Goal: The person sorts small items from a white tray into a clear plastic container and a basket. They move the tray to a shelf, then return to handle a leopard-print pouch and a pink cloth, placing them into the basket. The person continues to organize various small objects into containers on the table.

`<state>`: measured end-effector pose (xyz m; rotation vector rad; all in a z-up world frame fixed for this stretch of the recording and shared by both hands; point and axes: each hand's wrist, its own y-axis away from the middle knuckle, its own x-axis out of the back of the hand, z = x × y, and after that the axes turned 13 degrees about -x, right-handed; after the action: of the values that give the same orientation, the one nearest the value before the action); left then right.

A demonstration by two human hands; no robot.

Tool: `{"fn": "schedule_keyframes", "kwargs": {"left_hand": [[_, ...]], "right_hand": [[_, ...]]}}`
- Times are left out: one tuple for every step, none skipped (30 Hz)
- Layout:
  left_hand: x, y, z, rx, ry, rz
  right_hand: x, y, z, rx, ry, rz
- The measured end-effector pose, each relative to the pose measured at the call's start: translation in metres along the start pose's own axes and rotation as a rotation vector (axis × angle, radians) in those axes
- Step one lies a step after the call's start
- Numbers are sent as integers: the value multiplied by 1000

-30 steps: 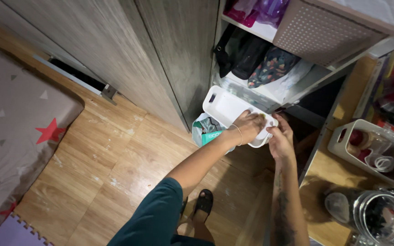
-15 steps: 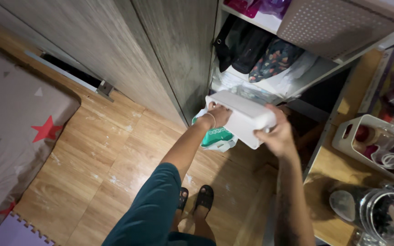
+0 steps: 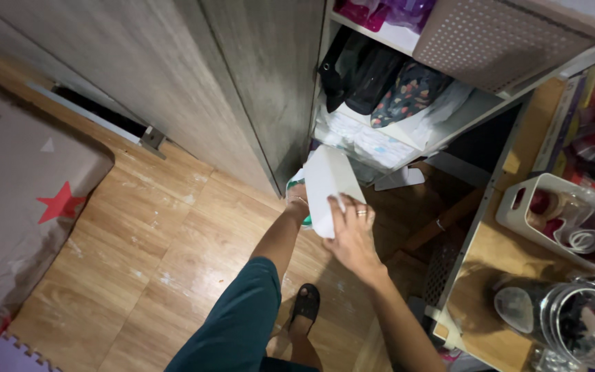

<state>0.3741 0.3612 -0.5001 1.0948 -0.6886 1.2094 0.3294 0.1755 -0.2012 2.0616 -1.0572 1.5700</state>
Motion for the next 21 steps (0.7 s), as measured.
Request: {"fn": "schedule_keyframes", "kwargs": {"left_hand": [[1, 2, 3, -19, -127, 9], [0, 5, 7, -7, -160, 121], [2, 6, 11, 4, -192, 233], [7, 5, 14, 10, -227, 350], [13, 5, 17, 2, -263, 316], [20, 8, 21, -4, -297, 282], [29, 14, 26, -10, -332, 248], [41, 21, 30, 31, -176, 281], [57, 29, 33, 60, -72, 303], [75, 36, 41, 115, 51, 347], [94, 45, 50, 165, 168, 396], [116, 56, 58, 200, 262, 444], [136, 71, 67, 233, 359, 495], [160, 84, 76, 242, 438, 539], [183, 100, 86, 241, 510, 572], [206, 118, 98, 226, 531, 610], [228, 140, 113, 173, 879, 625], [249, 165, 133, 109, 1230, 618], [273, 191, 154, 41, 1579, 588], [297, 223, 175, -132, 1814, 520], [322, 259, 198, -306, 2044, 432]], "right_hand": [[-1, 2, -2, -3, -12, 56], [-3, 3, -3, -7, -23, 65], [-6, 3, -2, -12, -34, 75], [-10, 1, 0, -17, -43, 90], [-12, 1, 4, -86, -119, 158], [-13, 2, 10, -153, -195, 222], [-13, 6, 18, -220, -271, 287], [-14, 6, 23, -327, -641, 352], [-13, 8, 30, -431, -1013, 412], [-4, 14, 42, -586, -1214, 432], [8, 21, 51, -743, -1414, 446], [20, 33, 55, -695, -1555, 423], [34, 49, 55, -642, -1695, 397], [48, 61, 51, -578, -1833, 381], [61, 72, 43, -580, -1900, 376], [77, 86, 34, -585, -1965, 376], [93, 97, 24, -588, -2030, 376], [109, 107, 15, -563, -2029, 395], [125, 117, 6, -539, -2027, 415], [139, 132, -6, -525, -2026, 438], [155, 144, -14, -527, -2028, 443]]}}
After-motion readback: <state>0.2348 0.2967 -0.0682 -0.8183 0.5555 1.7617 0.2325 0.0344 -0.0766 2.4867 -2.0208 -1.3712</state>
